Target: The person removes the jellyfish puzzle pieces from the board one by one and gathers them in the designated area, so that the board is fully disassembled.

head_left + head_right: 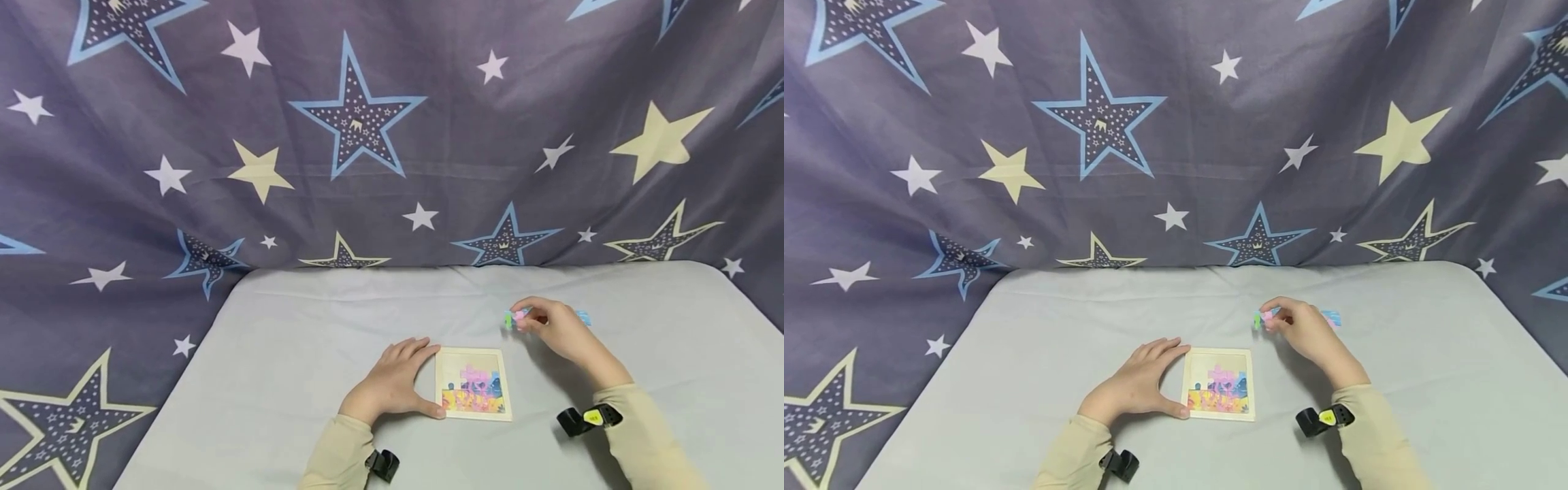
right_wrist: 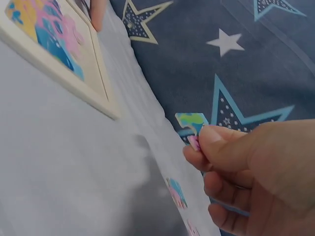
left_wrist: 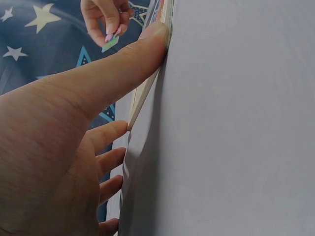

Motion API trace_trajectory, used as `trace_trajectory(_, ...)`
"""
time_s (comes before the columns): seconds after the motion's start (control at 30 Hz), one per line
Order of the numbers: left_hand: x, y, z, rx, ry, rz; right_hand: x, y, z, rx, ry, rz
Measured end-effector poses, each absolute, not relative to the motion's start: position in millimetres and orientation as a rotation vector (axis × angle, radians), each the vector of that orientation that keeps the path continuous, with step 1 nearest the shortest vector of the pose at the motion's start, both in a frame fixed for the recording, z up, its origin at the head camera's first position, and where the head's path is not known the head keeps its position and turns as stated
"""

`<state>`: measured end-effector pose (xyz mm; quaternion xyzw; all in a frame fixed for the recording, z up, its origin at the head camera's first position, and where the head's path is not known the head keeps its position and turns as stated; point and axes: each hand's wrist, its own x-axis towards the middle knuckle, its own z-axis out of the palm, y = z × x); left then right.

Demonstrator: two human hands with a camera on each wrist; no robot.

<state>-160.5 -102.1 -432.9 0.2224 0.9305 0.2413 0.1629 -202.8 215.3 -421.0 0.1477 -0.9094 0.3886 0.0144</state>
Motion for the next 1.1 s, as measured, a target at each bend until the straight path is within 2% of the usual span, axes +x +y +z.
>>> trace_trajectory(0.5,-162.1,-103.5,-433.7,0.627,2.664,0.687,-208.4,231.7,-430.1,0.372,-2.887,1.126)
trace_trajectory(1.1,-163.4,-103.0,-436.2,0.624,2.646,0.702,-206.1,236.0,-439.1,0.445,-2.949,1.154)
